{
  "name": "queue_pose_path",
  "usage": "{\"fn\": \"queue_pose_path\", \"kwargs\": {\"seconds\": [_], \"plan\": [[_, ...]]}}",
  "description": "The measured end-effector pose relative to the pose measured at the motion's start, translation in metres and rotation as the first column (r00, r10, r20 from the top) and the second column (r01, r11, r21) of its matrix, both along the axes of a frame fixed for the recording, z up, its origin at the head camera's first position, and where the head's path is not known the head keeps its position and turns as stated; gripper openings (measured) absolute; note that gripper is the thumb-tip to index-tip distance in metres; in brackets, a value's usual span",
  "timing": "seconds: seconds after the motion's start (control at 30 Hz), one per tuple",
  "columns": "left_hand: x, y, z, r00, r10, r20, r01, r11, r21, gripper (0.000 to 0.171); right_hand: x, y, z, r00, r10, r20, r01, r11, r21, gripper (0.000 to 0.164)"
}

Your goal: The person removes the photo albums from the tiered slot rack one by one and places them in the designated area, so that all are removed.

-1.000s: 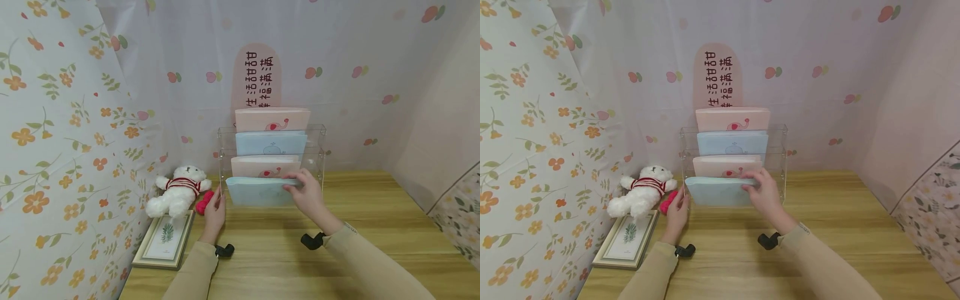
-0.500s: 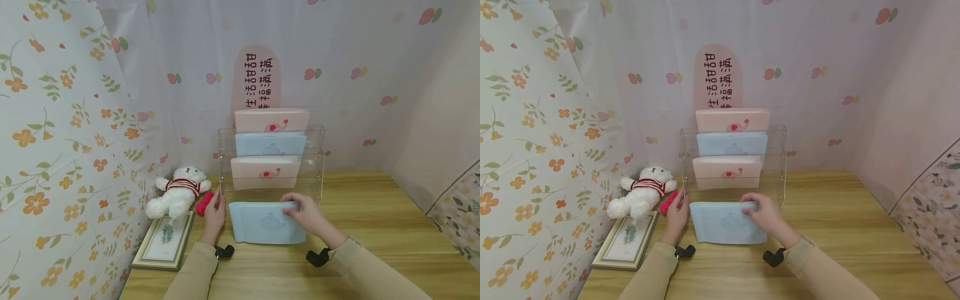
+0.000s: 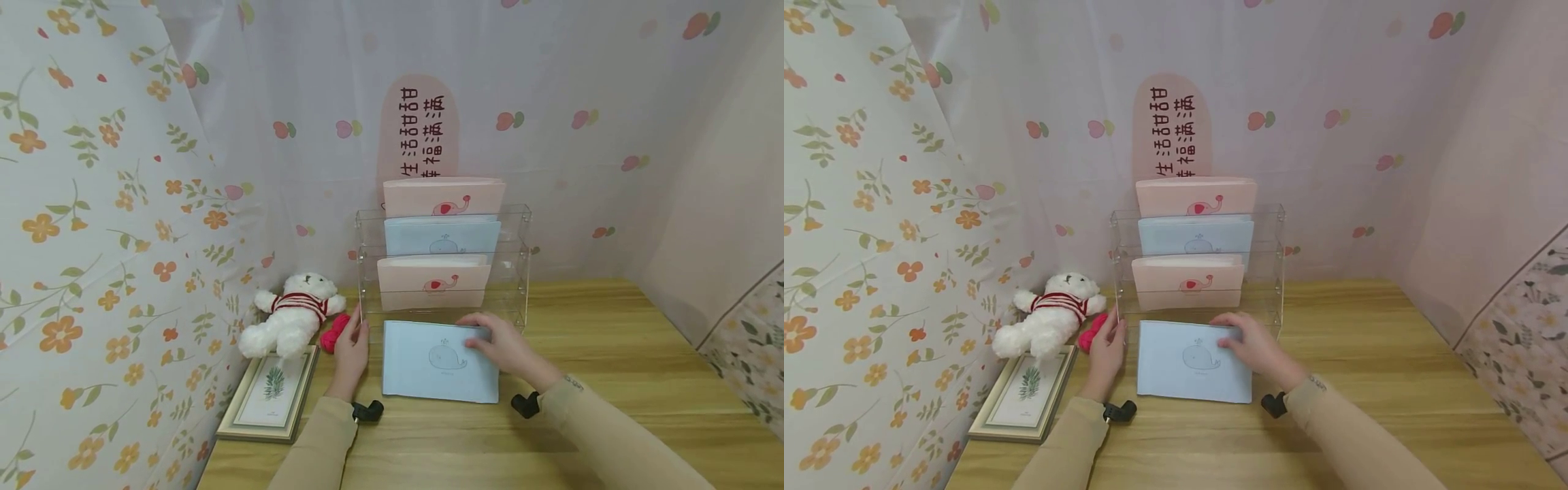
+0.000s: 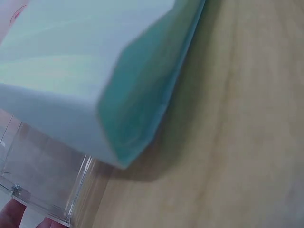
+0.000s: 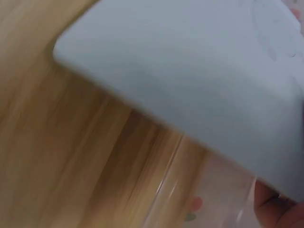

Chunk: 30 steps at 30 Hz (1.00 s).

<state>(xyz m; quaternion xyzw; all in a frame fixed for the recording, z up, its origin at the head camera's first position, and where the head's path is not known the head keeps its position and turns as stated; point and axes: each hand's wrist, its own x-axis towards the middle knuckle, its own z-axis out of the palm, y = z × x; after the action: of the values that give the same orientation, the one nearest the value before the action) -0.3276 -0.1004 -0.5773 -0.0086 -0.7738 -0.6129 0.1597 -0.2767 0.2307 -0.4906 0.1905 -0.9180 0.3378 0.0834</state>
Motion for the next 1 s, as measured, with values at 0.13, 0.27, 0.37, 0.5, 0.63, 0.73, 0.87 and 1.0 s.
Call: {"fn": "queue_pose_path", "kwargs": {"seconds": [0.13,0.27,0.37,0.5,0.63,0.73,0.87,1.0], "plan": [[0.000,0.001,0.002,1.000,0.006,-0.003,-0.006,1.000,-0.008,0.050,-0.007,0.007,-0.009,0.999,0.036,-0.040,-0.033,0.997,0.063,0.040],[0.000,0.000,0.001,1.000,0.011,0.008,-0.011,1.000,-0.005,0.051,-0.014,0.008,-0.015,0.999,0.036,-0.030,-0.033,0.995,0.092,0.029],[-0.001,0.000,0.000,1.000,0.013,0.007,-0.013,1.000,-0.006,0.051,-0.018,0.005,-0.018,0.999,0.032,-0.035,-0.027,0.991,0.133,0.022],[-0.001,0.001,-0.003,0.999,0.035,-0.035,-0.037,0.998,-0.048,0.050,-0.021,-0.003,-0.021,0.998,0.035,-0.044,-0.026,0.979,0.201,0.022],[-0.001,0.002,-0.003,0.996,0.052,-0.074,-0.057,0.996,-0.067,0.048,-0.017,-0.010,-0.020,0.997,0.029,-0.066,-0.012,0.971,0.237,0.021],[0.000,0.002,-0.002,0.995,0.050,-0.086,-0.056,0.996,-0.065,0.048,-0.013,-0.014,-0.021,0.994,0.028,-0.110,0.001,0.965,0.263,0.020],[0.000,0.002,0.000,0.997,0.035,-0.066,-0.038,0.998,-0.044,0.048,-0.009,-0.016,-0.025,0.989,0.020,-0.148,0.027,0.951,0.308,0.019],[0.000,0.001,-0.001,0.999,0.014,-0.029,-0.015,1.000,-0.014,0.049,-0.005,-0.015,-0.034,0.992,-0.019,-0.128,0.058,0.950,0.308,0.018]]}}
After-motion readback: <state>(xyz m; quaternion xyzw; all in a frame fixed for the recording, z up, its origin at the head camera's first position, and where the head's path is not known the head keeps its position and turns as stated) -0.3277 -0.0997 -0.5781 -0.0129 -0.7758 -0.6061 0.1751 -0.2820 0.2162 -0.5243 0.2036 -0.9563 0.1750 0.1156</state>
